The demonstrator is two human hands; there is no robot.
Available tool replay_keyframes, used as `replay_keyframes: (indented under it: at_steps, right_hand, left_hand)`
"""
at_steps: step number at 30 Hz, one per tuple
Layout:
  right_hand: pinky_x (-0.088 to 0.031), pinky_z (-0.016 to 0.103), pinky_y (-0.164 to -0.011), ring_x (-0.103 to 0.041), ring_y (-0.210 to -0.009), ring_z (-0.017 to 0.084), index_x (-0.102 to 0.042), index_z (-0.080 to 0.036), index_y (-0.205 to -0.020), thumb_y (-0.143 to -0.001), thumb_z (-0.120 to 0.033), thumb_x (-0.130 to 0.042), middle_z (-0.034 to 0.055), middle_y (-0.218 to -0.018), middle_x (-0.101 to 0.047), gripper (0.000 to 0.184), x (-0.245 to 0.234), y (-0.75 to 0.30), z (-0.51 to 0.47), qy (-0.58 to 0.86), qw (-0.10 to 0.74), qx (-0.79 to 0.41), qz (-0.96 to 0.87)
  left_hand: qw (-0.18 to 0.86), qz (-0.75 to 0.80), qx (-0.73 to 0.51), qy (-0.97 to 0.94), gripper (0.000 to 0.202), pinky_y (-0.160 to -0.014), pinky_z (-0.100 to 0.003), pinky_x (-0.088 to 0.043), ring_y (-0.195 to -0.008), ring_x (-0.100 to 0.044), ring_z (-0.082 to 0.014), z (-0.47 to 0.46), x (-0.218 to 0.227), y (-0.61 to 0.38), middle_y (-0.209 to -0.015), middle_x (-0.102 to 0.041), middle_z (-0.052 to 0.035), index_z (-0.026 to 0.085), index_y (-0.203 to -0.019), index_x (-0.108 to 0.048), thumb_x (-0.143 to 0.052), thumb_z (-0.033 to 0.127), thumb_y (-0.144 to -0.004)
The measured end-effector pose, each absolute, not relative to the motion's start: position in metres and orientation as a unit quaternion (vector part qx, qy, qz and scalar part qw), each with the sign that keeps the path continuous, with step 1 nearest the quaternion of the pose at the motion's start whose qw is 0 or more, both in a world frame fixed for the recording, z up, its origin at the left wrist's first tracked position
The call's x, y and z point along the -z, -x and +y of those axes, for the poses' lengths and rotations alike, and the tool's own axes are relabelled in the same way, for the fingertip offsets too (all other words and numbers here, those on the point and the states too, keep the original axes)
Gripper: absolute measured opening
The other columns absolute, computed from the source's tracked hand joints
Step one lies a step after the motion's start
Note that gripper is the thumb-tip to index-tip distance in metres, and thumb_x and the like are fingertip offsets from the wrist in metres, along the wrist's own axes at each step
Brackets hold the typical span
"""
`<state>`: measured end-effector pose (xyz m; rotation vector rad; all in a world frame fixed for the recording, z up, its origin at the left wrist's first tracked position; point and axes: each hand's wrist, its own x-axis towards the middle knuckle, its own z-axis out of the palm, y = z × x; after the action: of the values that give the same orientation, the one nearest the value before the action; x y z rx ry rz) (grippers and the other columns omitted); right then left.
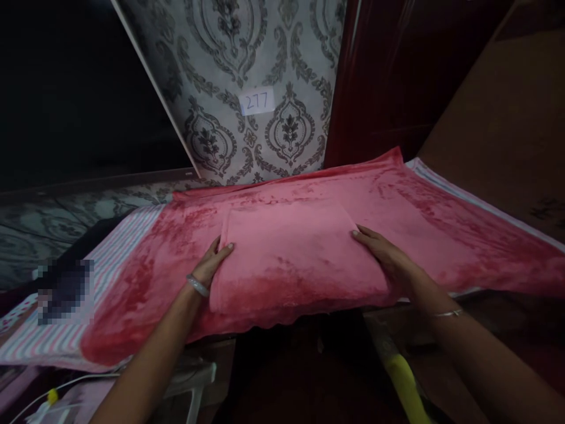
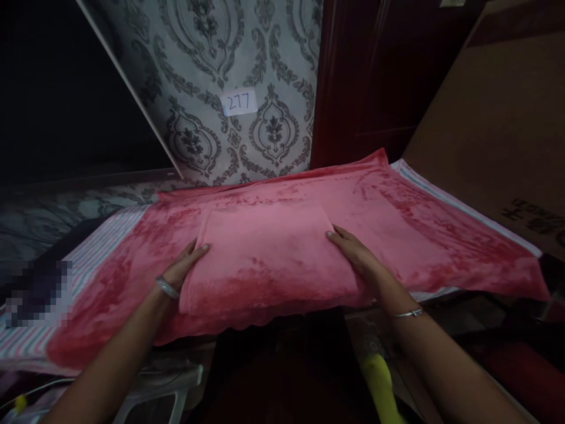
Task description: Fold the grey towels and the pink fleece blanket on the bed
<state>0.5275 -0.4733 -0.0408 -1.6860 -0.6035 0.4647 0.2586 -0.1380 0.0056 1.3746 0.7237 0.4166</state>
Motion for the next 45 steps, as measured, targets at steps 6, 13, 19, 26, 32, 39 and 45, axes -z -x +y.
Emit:
replay_keyframes:
  at_steps: [6,13,19,26,32,39,45]
  right_hand:
    - [-0.058,0.054,-0.09,-0.071,-0.1,0.031,-0.046,-0.023,-0.152,-0.087,-0.05,-0.06,0.0134,-0.121,-0.07,0.071,0.032,-0.541,-0.465,0.731,0.607,-0.21,-0.231]
    - [-0.056,0.052,-0.093,-0.069,-0.105,0.031,-0.054,-0.025,-0.145,-0.079,-0.052,-0.071,0.0117,-0.121,-0.069,0.073,0.039,-0.548,-0.466,0.736,0.636,-0.095,-0.213]
    - [-0.058,0.057,-0.086,-0.07,-0.099,0.036,-0.061,-0.02,-0.135,-0.082,-0.054,-0.06,0.0164,-0.112,-0.072,0.062,0.063,-0.555,-0.468,0.785,0.56,-0.108,-0.241]
    - [-0.042,0.053,-0.112,-0.055,-0.129,0.028,-0.06,-0.021,-0.137,-0.1,-0.039,-0.042,0.0133,-0.139,-0.06,0.045,0.003,-0.459,-0.389,0.727,0.353,0.091,-0.582]
    - [-0.021,0.045,-0.124,-0.036,-0.146,0.023,-0.049,-0.015,-0.148,-0.101,-0.04,-0.054,0.0119,-0.15,-0.051,0.053,-0.004,-0.359,-0.29,0.519,0.166,-0.056,-0.836]
    - [-0.005,0.041,-0.127,-0.018,-0.153,0.018,-0.039,-0.023,-0.156,-0.103,-0.046,-0.051,0.0061,-0.161,-0.036,0.059,0.02,-0.365,-0.276,0.507,0.147,-0.118,-0.841]
    - [-0.005,0.039,-0.127,-0.02,-0.152,0.018,-0.041,-0.023,-0.155,-0.104,-0.046,-0.049,0.004,-0.16,-0.038,0.056,0.019,-0.366,-0.273,0.509,0.167,-0.141,-0.833]
  left_hand:
    - [0.602,0.345,-0.224,-0.684,0.094,-0.114,-0.043,-0.044,-0.143,-0.043,-0.0324,-0.124,-0.009,-0.263,-0.154,-0.047,-0.015,0.021,-0.155,-0.035,-0.081,0.041,-0.076]
    - [0.576,0.3,-0.266,-0.713,0.09,-0.117,-0.046,-0.04,-0.146,-0.039,-0.0333,-0.112,-0.011,-0.261,-0.156,-0.045,-0.0121,0.025,-0.153,-0.04,-0.08,0.045,-0.076]
    - [0.718,0.284,-0.183,-0.609,0.083,-0.098,-0.044,-0.056,-0.112,-0.068,-0.0311,-0.115,0.015,-0.259,-0.124,-0.069,-0.0168,0.015,-0.134,-0.057,-0.09,0.044,-0.063]
    - [0.416,0.246,-0.311,-0.818,0.06,-0.116,-0.045,-0.041,-0.13,-0.056,-0.027,-0.105,0.002,-0.263,-0.14,-0.06,-0.0151,0.015,-0.134,-0.061,-0.053,0.056,-0.091]
    - [0.234,0.057,-0.096,-0.966,0.059,-0.125,-0.047,-0.022,-0.15,-0.033,-0.0211,-0.102,-0.017,-0.304,-0.155,-0.047,-0.0089,0.021,-0.144,-0.054,-0.024,0.05,-0.102]
    - [0.068,0.024,-0.021,-0.997,0.066,-0.123,-0.062,-0.012,-0.154,-0.021,-0.0291,-0.076,0.011,-0.334,-0.164,-0.026,-0.0162,0.023,-0.156,-0.036,-0.042,0.054,-0.098]
    - [0.096,0.057,0.003,-0.994,0.069,-0.122,-0.061,-0.012,-0.154,-0.02,-0.0312,-0.04,0.015,-0.372,-0.164,-0.026,-0.0167,0.022,-0.156,-0.035,-0.037,0.06,-0.098]
